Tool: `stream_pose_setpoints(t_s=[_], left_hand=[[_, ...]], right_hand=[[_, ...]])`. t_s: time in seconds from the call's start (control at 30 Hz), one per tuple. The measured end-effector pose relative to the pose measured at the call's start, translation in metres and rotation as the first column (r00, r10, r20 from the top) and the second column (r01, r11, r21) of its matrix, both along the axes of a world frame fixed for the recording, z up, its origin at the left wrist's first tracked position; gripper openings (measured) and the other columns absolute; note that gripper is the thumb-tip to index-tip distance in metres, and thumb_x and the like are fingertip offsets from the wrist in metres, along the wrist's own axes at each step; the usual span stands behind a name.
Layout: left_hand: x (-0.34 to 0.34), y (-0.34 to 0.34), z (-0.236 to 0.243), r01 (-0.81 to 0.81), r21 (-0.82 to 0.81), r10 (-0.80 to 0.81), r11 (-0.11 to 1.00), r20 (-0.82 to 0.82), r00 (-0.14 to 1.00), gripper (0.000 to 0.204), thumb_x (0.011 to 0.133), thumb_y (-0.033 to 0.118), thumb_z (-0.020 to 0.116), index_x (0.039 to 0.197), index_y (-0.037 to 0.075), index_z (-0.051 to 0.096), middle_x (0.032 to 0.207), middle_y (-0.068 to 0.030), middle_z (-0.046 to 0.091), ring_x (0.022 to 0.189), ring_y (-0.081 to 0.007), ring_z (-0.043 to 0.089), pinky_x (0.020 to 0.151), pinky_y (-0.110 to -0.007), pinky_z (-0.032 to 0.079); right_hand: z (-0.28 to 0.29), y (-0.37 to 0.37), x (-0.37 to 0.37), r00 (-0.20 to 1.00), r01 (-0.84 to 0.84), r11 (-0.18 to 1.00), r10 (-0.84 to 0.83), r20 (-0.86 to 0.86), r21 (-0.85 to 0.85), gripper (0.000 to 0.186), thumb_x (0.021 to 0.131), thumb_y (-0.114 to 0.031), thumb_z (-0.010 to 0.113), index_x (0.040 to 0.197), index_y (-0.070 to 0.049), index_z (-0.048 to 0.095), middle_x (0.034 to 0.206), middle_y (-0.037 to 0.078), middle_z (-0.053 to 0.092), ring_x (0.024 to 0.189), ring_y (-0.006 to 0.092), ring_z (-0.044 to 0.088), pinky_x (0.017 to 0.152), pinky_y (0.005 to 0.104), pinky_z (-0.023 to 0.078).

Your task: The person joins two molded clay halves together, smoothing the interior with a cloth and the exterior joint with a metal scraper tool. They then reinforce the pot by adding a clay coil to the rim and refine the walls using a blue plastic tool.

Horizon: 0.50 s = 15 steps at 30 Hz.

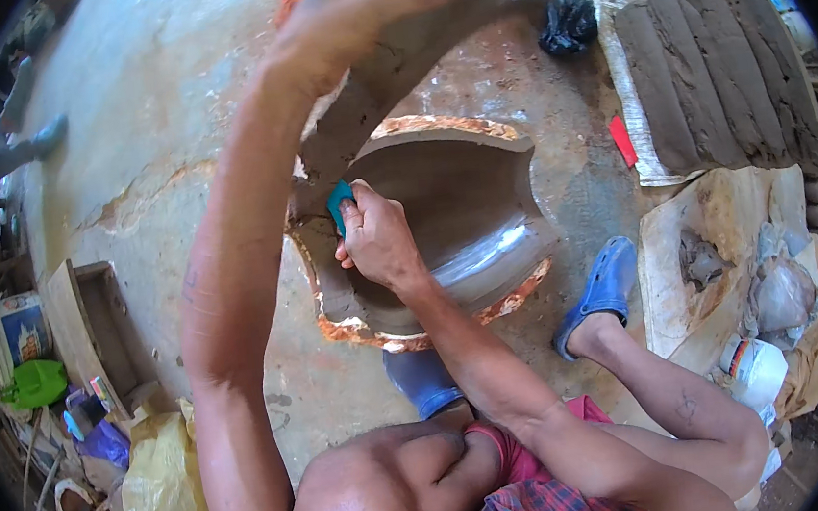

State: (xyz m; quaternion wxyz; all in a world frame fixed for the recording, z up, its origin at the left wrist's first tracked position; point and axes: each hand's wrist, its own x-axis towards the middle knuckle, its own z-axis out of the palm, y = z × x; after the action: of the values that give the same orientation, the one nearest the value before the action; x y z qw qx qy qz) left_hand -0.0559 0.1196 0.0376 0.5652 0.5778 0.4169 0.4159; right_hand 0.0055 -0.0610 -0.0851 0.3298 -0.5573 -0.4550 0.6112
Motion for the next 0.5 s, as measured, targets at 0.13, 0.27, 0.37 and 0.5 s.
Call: stream_pose_setpoints(t_s=[0.13, 0.27, 0.37, 0.5], left_hand=[[-0.037, -0.019, 0.034, 0.112, -0.121, -0.069, 0.986, 0.315, 0.946, 0.041, 0.095, 0.034, 0.078, 0.123, 0.005, 0.072, 0.101, -0.0075, 0.077, 0.083, -0.0157, 0.074, 0.068, -0.03, 0.061], [-0.102, -0.034, 0.034, -0.04, -0.046, 0.057, 0.998, 0.445, 0.894, 0.043, 0.095, 0.028, 0.078, 0.128, 0.002, 0.069, 0.11, -0.0097, 0.075, 0.092, -0.017, 0.073, 0.08, -0.031, 0.059], [-0.13, -0.066, 0.029, -0.282, 0.038, 0.206, 0.959, 0.591, 0.78, 0.055, 0.101, 0.021, 0.066, 0.15, 0.001, 0.049, 0.135, -0.0149, 0.064, 0.12, -0.0259, 0.066, 0.099, -0.042, 0.056], [-0.148, -0.138, 0.062, -0.078, 0.279, -0.152, 0.957, 0.715, 0.682, 0.066, 0.102, 0.016, 0.062, 0.16, 0.002, 0.033, 0.133, -0.0134, 0.06, 0.094, -0.019, 0.061, 0.083, -0.034, 0.054]], right_hand=[[-0.013, -0.015, -0.014, 0.994, -0.069, 0.989, 0.057, 0.088, 0.131, 0.02, 0.109, -0.013, 0.047, 0.098, 0.003, 0.053, 0.065, 0.012, 0.06, 0.056, 0.0215, 0.072, 0.049, 0.0369, 0.056], [-0.007, -0.029, -0.034, 0.994, -0.079, 0.991, 0.071, 0.08, 0.112, 0.022, 0.109, -0.014, 0.048, 0.098, 0.004, 0.055, 0.067, 0.015, 0.063, 0.059, 0.0251, 0.074, 0.052, 0.0402, 0.057], [0.001, -0.035, -0.041, 0.991, -0.087, 0.994, 0.093, -0.1, 0.061, 0.023, 0.108, -0.015, 0.051, 0.106, 0.006, 0.06, 0.071, 0.014, 0.066, 0.063, 0.0234, 0.075, 0.055, 0.0381, 0.059], [0.022, -0.024, -0.053, 0.886, 0.036, 0.995, 0.01, -0.464, 0.091, 0.025, 0.107, -0.016, 0.055, 0.12, 0.005, 0.062, 0.089, 0.013, 0.071, 0.084, 0.0211, 0.077, 0.068, 0.0349, 0.062]])
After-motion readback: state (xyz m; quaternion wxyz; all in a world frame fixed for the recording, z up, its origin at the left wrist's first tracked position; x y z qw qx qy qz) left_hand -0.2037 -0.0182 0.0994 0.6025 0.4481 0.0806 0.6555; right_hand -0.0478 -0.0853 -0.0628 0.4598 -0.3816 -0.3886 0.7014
